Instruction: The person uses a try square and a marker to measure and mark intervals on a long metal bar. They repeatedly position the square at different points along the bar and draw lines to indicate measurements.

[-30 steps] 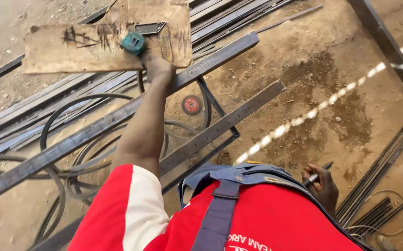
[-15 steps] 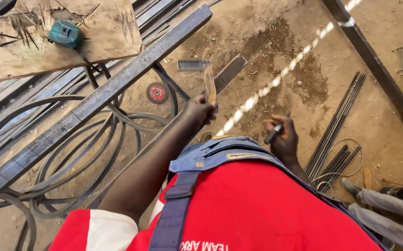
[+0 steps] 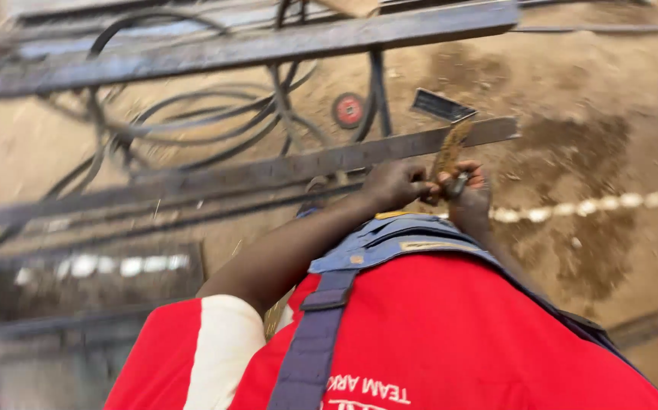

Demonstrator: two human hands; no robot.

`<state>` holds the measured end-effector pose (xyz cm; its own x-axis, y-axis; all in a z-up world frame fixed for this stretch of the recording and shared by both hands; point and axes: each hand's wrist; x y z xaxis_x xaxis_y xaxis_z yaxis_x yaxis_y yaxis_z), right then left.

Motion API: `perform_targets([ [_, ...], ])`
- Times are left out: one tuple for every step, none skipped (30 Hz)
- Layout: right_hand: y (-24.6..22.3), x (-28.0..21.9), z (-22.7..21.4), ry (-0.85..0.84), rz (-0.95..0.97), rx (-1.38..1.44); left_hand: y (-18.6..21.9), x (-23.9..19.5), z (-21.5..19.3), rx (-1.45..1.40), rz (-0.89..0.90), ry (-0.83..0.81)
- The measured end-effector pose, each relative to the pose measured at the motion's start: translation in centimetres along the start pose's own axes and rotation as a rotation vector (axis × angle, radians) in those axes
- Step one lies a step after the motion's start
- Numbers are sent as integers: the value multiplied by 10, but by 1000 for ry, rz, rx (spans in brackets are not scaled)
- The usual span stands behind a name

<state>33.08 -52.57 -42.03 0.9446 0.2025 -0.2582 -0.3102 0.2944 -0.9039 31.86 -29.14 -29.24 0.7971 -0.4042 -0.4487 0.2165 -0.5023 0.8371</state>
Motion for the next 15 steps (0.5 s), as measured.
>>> perform_targets([
  [-4, 2, -5, -49, 34, 13, -15, 5, 17, -12, -45, 39],
  [-12, 7, -13, -31, 45, -70, -27, 15, 30, 102, 8, 235],
  [-21, 11, -21, -14, 53, -154, -39, 26, 43, 223, 61, 427],
  [-26, 14, -32, -29, 62, -154, -21, 9, 38, 219, 48, 437],
  [-32, 18, -44, -72, 27, -210, -2, -8, 33, 319, 61, 601],
  [-32, 23, -46, -121, -10, -254, 14, -30, 22, 431, 65, 764],
  [-38, 20, -44, -142, -2, -242, 18, -35, 21, 441, 44, 775],
  [-47, 18, -44, -151, -4, -257, 22, -37, 21, 493, -96, 682],
  [-56, 17, -44, -160, -6, -272, 26, -39, 19, 539, -236, 584],
  [-55, 20, -52, -173, -9, -268, 8, -30, 25, 543, -243, 596],
  [-54, 23, -60, -181, -2, -251, -10, -22, 29, 551, -278, 489],
  [-50, 25, -64, -190, 10, -231, -31, -17, 33, 558, -317, 379],
  [-48, 27, -67, -205, 11, -223, -21, -20, 29, 562, -331, 388],
  [-46, 26, -72, -204, 32, -218, -11, -23, 28, 574, -387, 304],
  [-44, 26, -77, -202, 54, -213, -1, -25, 26, 584, -443, 220],
])
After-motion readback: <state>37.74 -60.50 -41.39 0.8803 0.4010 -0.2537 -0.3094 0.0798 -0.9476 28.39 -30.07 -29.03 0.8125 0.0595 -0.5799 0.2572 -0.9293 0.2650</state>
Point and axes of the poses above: each hand's wrist, its own x-axis towards the middle knuckle, its own z-axis out of the palm, y = z × x, and after that the axes turned 13 degrees about -y, right-handed
